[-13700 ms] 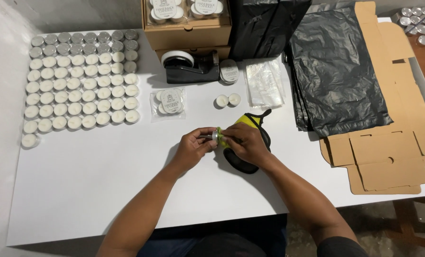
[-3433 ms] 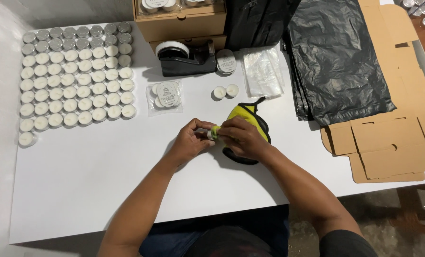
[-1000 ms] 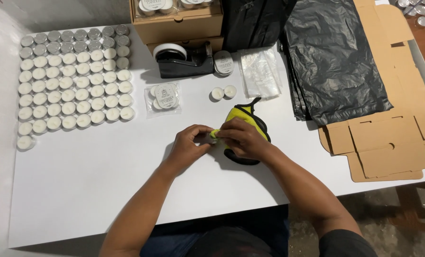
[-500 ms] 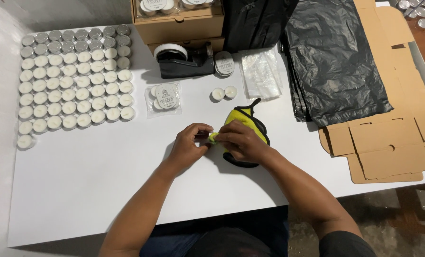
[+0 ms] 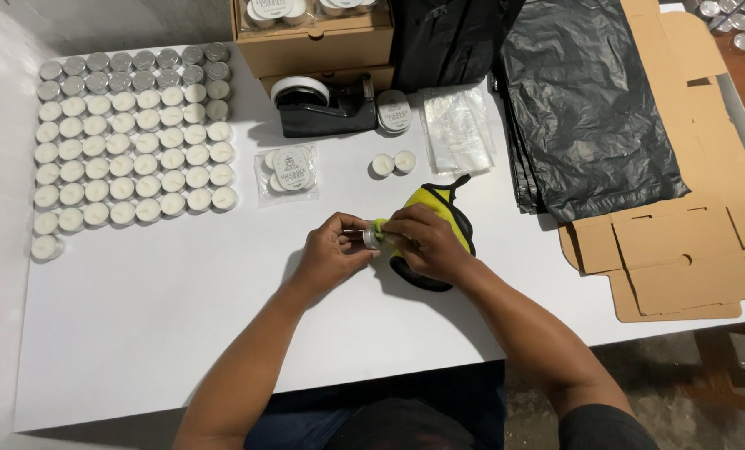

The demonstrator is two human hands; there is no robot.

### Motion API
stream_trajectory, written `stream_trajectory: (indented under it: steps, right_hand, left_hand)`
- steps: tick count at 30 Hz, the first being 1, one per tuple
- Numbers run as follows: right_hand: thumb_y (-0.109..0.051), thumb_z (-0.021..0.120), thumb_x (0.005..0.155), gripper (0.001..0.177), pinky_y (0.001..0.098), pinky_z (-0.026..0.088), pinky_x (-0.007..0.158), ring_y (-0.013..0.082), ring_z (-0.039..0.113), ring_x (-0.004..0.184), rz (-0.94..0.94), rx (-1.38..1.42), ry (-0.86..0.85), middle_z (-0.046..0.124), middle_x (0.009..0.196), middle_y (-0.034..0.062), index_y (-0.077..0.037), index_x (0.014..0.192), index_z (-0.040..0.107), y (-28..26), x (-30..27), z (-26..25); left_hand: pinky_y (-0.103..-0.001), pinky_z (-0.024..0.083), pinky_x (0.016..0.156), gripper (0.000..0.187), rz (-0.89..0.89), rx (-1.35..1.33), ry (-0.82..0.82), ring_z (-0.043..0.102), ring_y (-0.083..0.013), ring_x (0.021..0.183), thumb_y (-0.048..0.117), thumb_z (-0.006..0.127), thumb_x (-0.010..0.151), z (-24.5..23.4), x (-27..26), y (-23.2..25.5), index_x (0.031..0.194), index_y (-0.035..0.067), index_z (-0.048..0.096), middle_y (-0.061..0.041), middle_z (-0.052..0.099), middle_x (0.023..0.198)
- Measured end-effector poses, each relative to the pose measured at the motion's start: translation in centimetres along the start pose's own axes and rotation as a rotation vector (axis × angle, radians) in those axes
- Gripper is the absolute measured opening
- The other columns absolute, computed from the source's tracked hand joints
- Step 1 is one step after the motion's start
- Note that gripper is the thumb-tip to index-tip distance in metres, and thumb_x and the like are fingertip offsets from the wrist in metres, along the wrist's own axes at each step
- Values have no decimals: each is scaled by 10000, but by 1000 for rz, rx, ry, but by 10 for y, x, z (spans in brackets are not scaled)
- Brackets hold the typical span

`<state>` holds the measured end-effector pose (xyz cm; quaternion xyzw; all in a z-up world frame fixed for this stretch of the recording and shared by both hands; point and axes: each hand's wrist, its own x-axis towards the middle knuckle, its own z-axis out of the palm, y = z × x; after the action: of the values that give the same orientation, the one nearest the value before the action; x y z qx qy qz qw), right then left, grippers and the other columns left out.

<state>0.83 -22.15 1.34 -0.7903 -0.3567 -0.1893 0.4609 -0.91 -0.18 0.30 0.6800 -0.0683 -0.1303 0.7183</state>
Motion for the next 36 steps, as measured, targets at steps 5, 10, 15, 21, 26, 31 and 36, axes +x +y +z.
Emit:
stream_trajectory:
  steps: [5, 10, 15, 21, 26, 31, 36]
  right_hand:
    - [56, 734, 838, 136, 387, 549, 658, 315, 686, 764, 9, 97, -89, 708, 888, 172, -5, 950, 780, -8, 4, -5]
    - [47, 736, 852, 139, 361, 547, 654, 300, 689, 767, 26, 3, -7, 707, 905, 153, -12, 970, 779, 1, -2, -1]
    - [98, 733, 813, 147, 408, 556, 651, 347, 689, 741, -26, 98, -76, 703, 871, 198, 27, 937, 767, -3, 2, -8]
    - [52, 726, 857, 157, 381, 553, 691, 312, 686, 781, -83, 145, -34, 716, 938, 159, -13, 989, 781, -1, -4, 2]
    - [98, 725, 829, 213, 405, 569, 713, 343, 704, 813, 20, 54, -15, 711, 932, 168, 6, 1016, 772, 4, -4, 1]
    - [89, 740, 815, 190, 433, 572, 719, 359, 712, 826, 34, 141, -96, 717, 920, 182, 3, 982, 770, -7, -2, -2]
    - [38, 744, 859, 193, 396, 582, 758, 327, 722, 878, 114, 30, -20, 725, 956, 144, -28, 1036, 787, 5, -10, 2]
  left_hand:
    - [-318, 640, 907, 420, 7, 10, -22, 714, -254, 1081, -64, 846, 740, -2, -1, 7, 1115, -29, 660, -226, 718, 1184]
    - [-327, 649, 889, 408, 4, -3, -47, 719, -243, 1053, -55, 850, 758, 0, -3, -5, 1124, -50, 669, -230, 730, 1166]
    - [-330, 622, 939, 407, 44, -60, -100, 706, -193, 1059, 10, 775, 878, -8, 2, -10, 1267, -2, 654, -181, 719, 1210]
    - [-308, 607, 961, 428, 42, -99, -141, 689, -154, 1075, 44, 716, 937, -11, 8, -31, 1352, 7, 620, -130, 709, 1234]
    - [-307, 620, 919, 435, 32, -111, -156, 708, -149, 985, 19, 721, 927, -9, 5, -33, 1349, -5, 617, -136, 719, 1184]
    - [-305, 613, 929, 442, 65, -138, -117, 699, -137, 1000, 28, 736, 922, -16, 13, -29, 1349, 6, 623, -120, 708, 1203]
    - [-258, 632, 834, 451, 83, -107, -88, 708, -139, 950, 39, 757, 909, -8, 9, -29, 1342, 11, 634, -122, 711, 1188]
